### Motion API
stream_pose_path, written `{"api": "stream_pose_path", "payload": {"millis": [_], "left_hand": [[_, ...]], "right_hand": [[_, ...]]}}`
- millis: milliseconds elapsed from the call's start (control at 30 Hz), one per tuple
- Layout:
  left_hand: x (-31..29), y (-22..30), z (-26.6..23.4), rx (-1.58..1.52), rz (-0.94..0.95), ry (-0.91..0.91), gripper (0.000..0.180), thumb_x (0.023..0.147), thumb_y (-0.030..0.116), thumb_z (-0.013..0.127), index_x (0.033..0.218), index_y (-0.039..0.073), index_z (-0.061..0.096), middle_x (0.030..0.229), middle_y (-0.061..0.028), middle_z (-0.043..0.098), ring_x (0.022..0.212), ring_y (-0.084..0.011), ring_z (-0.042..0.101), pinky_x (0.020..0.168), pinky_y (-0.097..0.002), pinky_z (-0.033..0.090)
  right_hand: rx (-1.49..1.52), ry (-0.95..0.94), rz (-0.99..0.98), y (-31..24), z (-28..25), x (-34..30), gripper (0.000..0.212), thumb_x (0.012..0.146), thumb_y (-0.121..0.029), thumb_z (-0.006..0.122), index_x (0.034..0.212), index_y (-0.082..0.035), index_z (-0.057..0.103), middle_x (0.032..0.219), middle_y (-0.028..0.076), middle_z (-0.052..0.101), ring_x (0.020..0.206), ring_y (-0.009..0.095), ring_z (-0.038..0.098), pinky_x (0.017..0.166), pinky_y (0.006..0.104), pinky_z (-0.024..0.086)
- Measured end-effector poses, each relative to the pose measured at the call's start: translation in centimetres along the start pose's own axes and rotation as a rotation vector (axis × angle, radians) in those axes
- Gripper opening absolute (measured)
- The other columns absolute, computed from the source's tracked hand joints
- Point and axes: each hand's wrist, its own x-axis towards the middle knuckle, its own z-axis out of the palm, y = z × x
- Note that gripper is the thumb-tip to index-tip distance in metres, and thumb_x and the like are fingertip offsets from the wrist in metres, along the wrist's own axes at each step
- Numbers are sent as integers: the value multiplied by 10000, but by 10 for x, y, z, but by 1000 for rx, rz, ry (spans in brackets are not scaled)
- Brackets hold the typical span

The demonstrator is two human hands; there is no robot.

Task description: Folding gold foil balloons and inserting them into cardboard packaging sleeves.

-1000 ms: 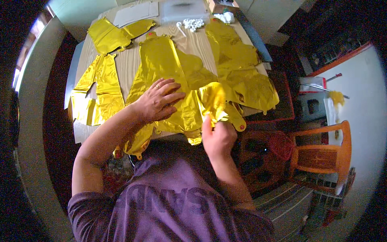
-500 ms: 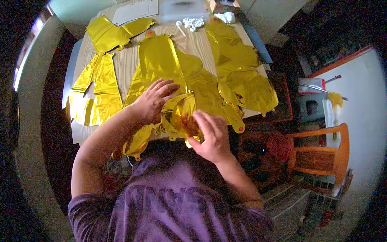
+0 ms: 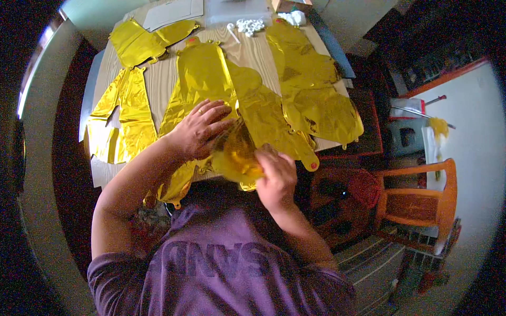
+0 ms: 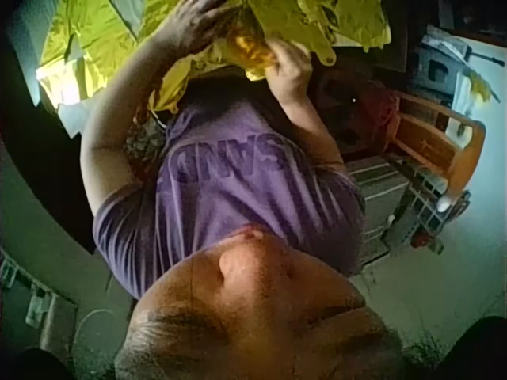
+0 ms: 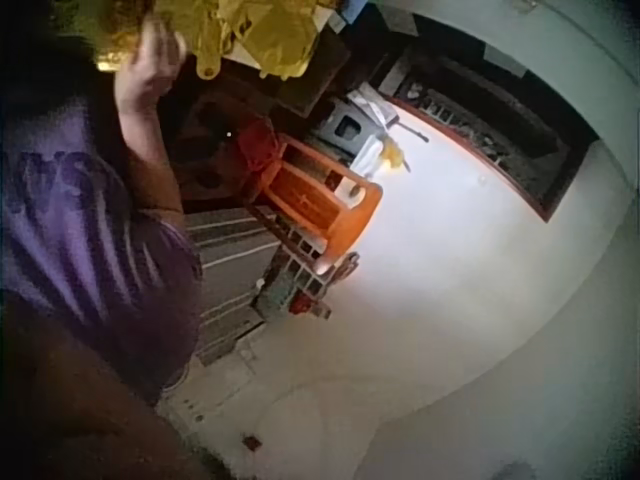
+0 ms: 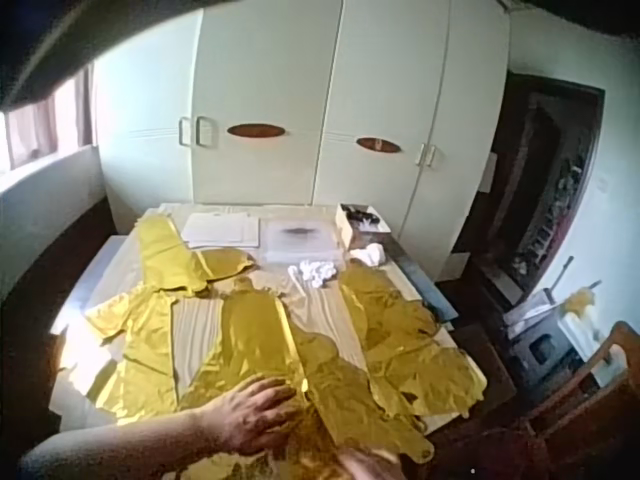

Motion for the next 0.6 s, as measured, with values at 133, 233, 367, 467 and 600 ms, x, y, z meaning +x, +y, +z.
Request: {"api": "stream_pose_path", "payload": {"millis": [133, 233, 367, 467, 600], "left_hand": [[1, 4, -1, -22, -6, 1, 593, 833, 292, 687, 1383, 103, 570, 1395, -200, 508, 1344, -405, 453, 1143, -560, 341], [3, 5, -2, -36, -24, 5, 565, 855, 288, 677, 1390, 139, 572, 1379, -196, 508, 1322, -407, 457, 1133, -553, 353], [4, 6, -3, 31, -8, -17, 578, 858, 307, 688, 1403, 160, 561, 1365, -184, 510, 1312, -395, 466, 1131, -547, 356], [7, 6, -6, 74, 12, -45, 565, 877, 342, 671, 1403, 166, 563, 1342, -172, 531, 1295, -376, 490, 1139, -543, 346], [18, 9, -17, 188, 26, -146, 510, 928, 407, 610, 1378, 169, 589, 1272, -153, 578, 1258, -343, 534, 1159, -543, 325]], "right_hand": [[358, 72, 490, 20, -2, -3, 139, 937, -101, 699, 979, 30, 710, 842, 58, 732, 730, 160, 675, 673, 316, 516], [436, -9, 679, 21, -6, -8, 154, 930, -117, 718, 907, 35, 722, 800, 71, 731, 737, 151, 689, 680, 318, 524], [659, 86, 708, 1, -6, 6, 182, 904, -105, 743, 1008, 40, 710, 874, 88, 740, 750, 163, 697, 702, 322, 535], [395, 63, 547, 20, 6, -5, 232, 873, -87, 760, 1061, 34, 698, 930, 115, 745, 799, 211, 712, 741, 349, 544], [290, 41, 567, 14, 5, -3, 226, 855, -70, 769, 1040, 38, 697, 935, 120, 744, 841, 223, 711, 770, 355, 542]]}}
